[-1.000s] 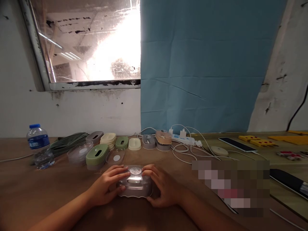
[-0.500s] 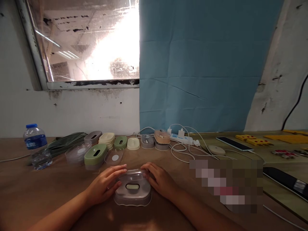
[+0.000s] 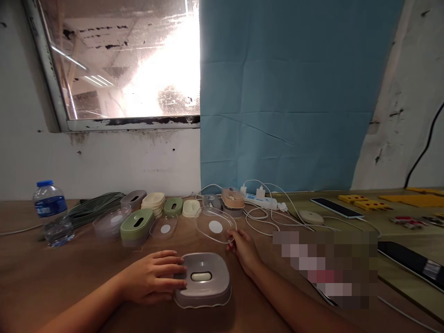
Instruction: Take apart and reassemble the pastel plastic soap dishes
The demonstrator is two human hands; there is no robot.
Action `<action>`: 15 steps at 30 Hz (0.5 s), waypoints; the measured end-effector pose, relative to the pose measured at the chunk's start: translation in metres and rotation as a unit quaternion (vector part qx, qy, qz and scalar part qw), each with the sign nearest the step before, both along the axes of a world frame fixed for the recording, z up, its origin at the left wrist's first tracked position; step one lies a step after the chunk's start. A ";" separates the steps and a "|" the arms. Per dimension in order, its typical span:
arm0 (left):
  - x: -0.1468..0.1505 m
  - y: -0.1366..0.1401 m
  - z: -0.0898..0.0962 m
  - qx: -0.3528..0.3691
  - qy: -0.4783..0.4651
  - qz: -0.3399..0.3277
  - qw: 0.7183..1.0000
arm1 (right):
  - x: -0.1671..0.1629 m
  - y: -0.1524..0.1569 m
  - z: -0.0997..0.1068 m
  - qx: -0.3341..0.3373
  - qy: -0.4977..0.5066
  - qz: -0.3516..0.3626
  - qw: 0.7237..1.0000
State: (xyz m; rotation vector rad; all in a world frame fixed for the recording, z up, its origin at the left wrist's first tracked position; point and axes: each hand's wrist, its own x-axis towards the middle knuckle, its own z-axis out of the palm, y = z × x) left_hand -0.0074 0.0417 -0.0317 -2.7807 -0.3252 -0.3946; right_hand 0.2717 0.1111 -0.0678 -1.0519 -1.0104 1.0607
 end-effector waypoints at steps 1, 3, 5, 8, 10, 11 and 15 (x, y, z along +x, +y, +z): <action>0.002 0.000 -0.001 -0.008 -0.005 0.009 1.000 | 0.000 0.000 0.000 -0.004 0.011 -0.001 1.000; 0.006 0.000 -0.003 -0.018 -0.015 0.038 0.999 | 0.000 0.000 0.001 -0.014 0.028 -0.001 1.000; 0.009 -0.001 -0.005 -0.020 -0.024 0.072 0.997 | 0.000 -0.001 0.002 -0.023 0.037 0.006 0.999; 0.010 -0.002 -0.006 0.008 -0.042 0.117 0.992 | -0.001 -0.003 0.004 -0.025 0.032 0.031 0.999; 0.008 -0.001 -0.008 0.038 -0.055 0.139 0.988 | -0.002 -0.006 0.005 -0.017 0.015 0.050 0.998; 0.008 -0.001 -0.008 0.054 -0.064 0.146 0.986 | -0.002 -0.008 0.006 -0.012 0.003 0.059 0.998; 0.004 0.002 -0.010 0.108 -0.091 0.122 0.982 | -0.003 -0.016 0.010 0.022 -0.049 0.079 0.995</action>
